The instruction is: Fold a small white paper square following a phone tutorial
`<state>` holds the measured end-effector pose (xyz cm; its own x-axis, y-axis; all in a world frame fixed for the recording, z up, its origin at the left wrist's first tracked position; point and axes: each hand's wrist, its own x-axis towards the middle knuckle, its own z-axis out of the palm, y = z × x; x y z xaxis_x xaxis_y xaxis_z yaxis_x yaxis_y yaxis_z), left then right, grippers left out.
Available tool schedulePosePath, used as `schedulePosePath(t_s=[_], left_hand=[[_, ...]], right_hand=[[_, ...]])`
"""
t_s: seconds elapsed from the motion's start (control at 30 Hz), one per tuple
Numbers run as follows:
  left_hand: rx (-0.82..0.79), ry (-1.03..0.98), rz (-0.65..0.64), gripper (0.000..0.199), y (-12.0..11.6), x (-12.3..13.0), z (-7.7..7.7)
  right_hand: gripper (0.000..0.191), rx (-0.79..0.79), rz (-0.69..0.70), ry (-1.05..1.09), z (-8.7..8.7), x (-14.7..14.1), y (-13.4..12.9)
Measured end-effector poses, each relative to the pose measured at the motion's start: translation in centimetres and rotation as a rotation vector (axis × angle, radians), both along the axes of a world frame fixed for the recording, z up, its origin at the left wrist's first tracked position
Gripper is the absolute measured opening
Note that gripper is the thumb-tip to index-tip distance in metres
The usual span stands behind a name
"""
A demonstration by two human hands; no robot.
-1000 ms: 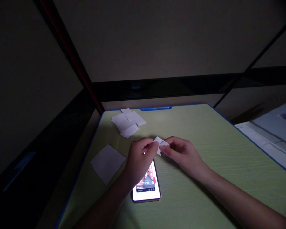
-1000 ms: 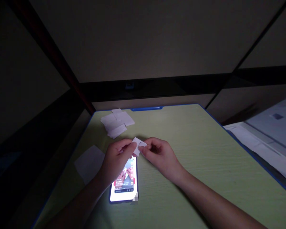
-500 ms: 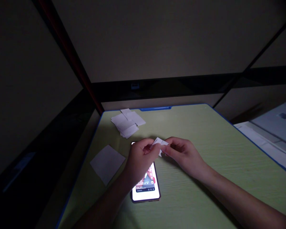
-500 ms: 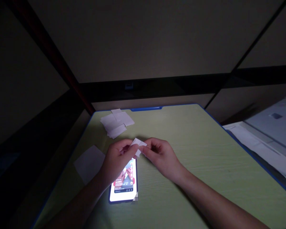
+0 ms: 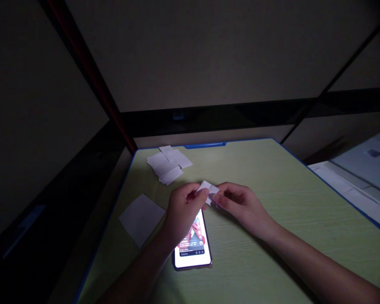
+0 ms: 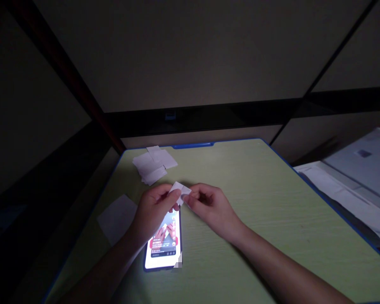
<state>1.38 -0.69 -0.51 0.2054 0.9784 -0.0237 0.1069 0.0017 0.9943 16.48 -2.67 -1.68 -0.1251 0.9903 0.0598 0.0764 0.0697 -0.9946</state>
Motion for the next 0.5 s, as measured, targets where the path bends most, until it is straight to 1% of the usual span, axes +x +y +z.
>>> schedulePosePath(t_s=[0.13,0.27,0.5], left_hand=[[-0.022,-0.007,-0.014,0.015,-0.07,0.12,0.00],[-0.052,-0.019,-0.078,0.015,-0.17,0.14,-0.14],[-0.040,0.002,-0.085,0.016,-0.24,-0.02,0.00]], right_hand=[[0.027,-0.021,-0.034,-0.002,-0.39,0.08,0.08],[0.028,-0.020,-0.038,0.000,-0.58,0.21,0.14],[0.030,-0.036,-0.022,-0.025,-0.46,0.17,-0.02]])
